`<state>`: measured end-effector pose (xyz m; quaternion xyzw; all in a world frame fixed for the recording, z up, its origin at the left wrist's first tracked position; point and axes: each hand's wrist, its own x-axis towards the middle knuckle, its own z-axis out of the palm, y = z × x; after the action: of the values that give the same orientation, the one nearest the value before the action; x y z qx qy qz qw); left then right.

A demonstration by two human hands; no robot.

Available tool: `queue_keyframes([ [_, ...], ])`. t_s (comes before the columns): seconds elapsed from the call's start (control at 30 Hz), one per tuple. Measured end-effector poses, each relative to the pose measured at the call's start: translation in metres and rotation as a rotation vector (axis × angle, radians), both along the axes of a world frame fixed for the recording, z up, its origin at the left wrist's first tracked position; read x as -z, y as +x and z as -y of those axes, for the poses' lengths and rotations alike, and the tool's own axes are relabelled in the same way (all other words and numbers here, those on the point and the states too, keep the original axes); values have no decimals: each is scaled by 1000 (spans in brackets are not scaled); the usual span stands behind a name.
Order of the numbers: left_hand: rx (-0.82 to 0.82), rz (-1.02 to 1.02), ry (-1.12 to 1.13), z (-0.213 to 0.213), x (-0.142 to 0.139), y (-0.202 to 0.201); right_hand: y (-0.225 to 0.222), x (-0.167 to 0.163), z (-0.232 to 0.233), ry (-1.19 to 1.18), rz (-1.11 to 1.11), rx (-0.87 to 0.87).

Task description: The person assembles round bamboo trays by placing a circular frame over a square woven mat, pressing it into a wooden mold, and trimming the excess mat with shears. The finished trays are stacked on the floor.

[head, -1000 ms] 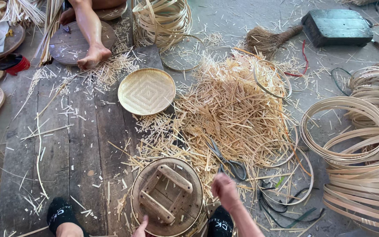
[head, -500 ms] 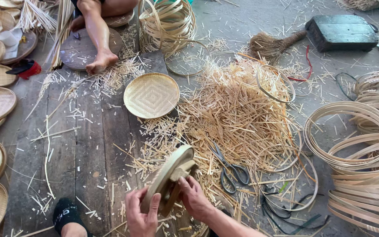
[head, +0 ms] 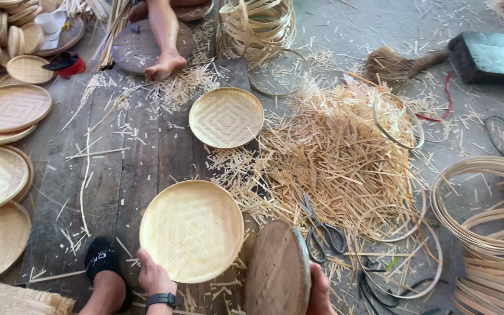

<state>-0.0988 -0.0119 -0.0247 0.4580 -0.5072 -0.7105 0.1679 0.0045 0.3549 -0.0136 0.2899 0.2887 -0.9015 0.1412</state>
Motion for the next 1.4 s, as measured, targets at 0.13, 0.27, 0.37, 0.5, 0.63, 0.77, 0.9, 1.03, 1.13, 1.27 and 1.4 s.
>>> queue_keyframes([
  [0.13,115,57,315,10,29,34,-1,-15,6,-12,185,-72],
  [0.27,549,446,586,5,47,61,-4,-19,3,118,268,-39],
  [0.37,531,485,666,0,42,55,-3,8,-8,108,263,-8],
  [0.5,581,50,551,9,17,-22,8,56,-20,539,-441,30],
  [0.63,293,-122,407,21,-16,-122,8,76,-20,517,-309,191],
  [0.77,1065,242,-252,41,-39,-138,-21,70,-3,343,-189,-33],
  [0.9,1681,591,-1182,128,-81,-96,-63,61,38,147,-18,-204],
  [1.03,1546,697,-1261,219,-158,-29,-77,39,61,204,226,-193],
  [1.13,1481,604,-1221,216,-182,1,-65,21,51,273,231,-149],
  [1.27,1471,453,-1153,148,-150,-9,-42,21,41,253,107,-181],
  [1.4,1453,473,-1155,144,-152,-14,-31,36,56,239,104,-213],
])
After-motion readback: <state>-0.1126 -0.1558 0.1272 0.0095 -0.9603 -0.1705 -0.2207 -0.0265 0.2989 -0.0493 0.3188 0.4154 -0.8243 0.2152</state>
